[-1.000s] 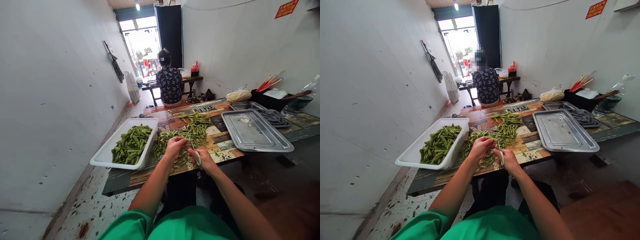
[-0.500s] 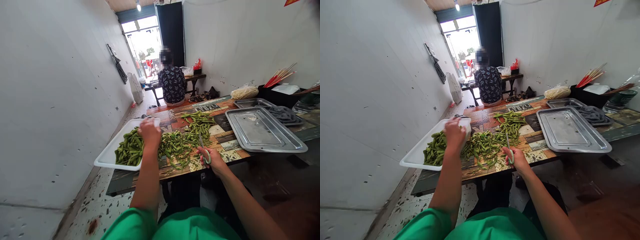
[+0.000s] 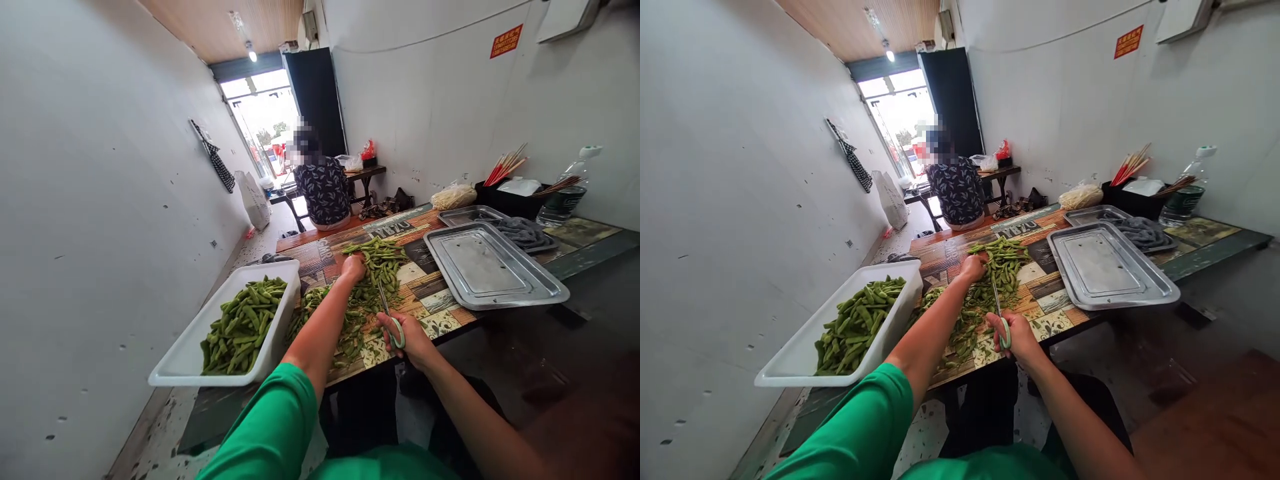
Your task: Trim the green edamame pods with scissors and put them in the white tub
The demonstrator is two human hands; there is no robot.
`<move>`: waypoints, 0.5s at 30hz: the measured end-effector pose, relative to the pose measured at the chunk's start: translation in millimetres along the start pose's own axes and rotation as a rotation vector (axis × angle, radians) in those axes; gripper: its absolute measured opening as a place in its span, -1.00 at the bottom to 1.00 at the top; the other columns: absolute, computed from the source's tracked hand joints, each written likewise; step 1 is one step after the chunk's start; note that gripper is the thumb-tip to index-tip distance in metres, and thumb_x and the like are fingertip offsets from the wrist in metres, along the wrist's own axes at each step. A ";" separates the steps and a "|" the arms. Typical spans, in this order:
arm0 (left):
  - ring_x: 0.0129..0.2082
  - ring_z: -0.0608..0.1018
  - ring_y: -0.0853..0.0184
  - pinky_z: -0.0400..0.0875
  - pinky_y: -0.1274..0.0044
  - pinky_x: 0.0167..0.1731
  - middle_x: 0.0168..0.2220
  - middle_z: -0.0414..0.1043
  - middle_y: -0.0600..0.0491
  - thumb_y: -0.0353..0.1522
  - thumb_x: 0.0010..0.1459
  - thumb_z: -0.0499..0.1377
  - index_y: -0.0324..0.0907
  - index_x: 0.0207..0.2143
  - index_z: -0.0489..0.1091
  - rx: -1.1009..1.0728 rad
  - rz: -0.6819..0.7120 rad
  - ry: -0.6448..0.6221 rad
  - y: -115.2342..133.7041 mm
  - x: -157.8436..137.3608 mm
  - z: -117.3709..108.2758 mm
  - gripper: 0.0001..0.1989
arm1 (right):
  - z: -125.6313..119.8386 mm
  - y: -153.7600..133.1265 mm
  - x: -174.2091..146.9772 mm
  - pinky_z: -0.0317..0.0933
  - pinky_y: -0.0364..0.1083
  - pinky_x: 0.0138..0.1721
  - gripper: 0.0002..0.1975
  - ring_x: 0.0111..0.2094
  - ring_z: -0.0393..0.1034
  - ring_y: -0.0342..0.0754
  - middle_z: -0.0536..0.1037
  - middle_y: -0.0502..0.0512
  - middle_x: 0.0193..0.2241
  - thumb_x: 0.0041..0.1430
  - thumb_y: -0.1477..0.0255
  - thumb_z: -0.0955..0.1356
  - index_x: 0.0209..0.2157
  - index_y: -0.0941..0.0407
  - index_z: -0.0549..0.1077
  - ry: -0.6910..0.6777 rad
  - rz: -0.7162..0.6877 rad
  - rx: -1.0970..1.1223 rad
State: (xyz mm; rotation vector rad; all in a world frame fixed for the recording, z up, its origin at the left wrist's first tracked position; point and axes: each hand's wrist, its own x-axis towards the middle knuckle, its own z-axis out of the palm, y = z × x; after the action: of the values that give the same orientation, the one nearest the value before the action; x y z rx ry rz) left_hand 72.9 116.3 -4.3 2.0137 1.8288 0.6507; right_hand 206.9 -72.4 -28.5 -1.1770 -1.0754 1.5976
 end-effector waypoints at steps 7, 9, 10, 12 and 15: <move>-0.45 0.45 0.41 0.28 0.59 -0.37 -0.48 0.48 0.03 -0.41 -0.12 0.27 -0.25 -0.44 0.50 -0.393 -0.061 0.143 -14.9 -61.4 -29.0 -0.89 | 1.3 -4.7 3.3 -0.06 -0.25 -0.83 -0.59 -0.74 0.24 -0.20 0.35 -0.07 -0.74 -0.03 0.04 0.37 -0.49 0.15 0.38 -0.056 0.050 -0.003; -0.54 0.40 0.46 0.26 0.61 -0.46 -0.55 0.42 0.08 -0.38 -0.13 0.28 -0.26 -0.45 0.47 -0.565 -0.100 0.100 -18.0 -85.2 -31.4 -0.86 | 5.3 -4.7 5.1 -0.04 -0.25 -0.83 -0.59 -0.74 0.25 -0.20 0.36 -0.08 -0.73 -0.04 0.05 0.38 -0.48 0.14 0.36 -0.060 0.049 -0.031; -0.58 0.38 0.48 0.24 0.62 -0.50 -0.58 0.40 0.10 -0.37 -0.13 0.28 -0.26 -0.45 0.45 -0.643 -0.117 0.070 -18.6 -96.4 -32.1 -0.85 | 7.6 -4.8 5.7 -0.03 -0.26 -0.83 -0.59 -0.74 0.25 -0.20 0.37 -0.08 -0.72 -0.04 0.04 0.39 -0.48 0.14 0.36 -0.061 0.049 -0.048; -0.62 0.34 0.51 0.20 0.63 -0.55 -0.61 0.36 0.13 -0.36 -0.14 0.29 -0.27 -0.46 0.42 -0.756 -0.149 0.021 -17.8 -116.0 -34.1 -0.82 | 11.9 -5.8 6.5 0.00 -0.26 -0.83 -0.58 -0.74 0.25 -0.21 0.38 -0.08 -0.71 -0.07 0.05 0.40 -0.49 0.14 0.34 -0.057 0.049 -0.081; -0.64 0.31 0.54 0.16 0.64 -0.58 -0.63 0.31 0.16 -0.36 -0.18 0.31 -0.27 -0.47 0.38 -0.847 -0.158 -0.029 -14.9 -137.1 -38.9 -0.79 | 16.5 -8.4 6.5 0.00 -0.26 -0.83 -0.58 -0.74 0.25 -0.21 0.38 -0.08 -0.71 -0.10 0.06 0.43 -0.50 0.14 0.32 -0.054 0.039 -0.110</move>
State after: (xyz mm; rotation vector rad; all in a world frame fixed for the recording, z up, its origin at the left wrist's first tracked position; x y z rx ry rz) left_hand 30.3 -20.1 6.0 1.2918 1.3286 1.0997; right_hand 190.8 -66.5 -19.0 -1.2400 -1.1943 1.6263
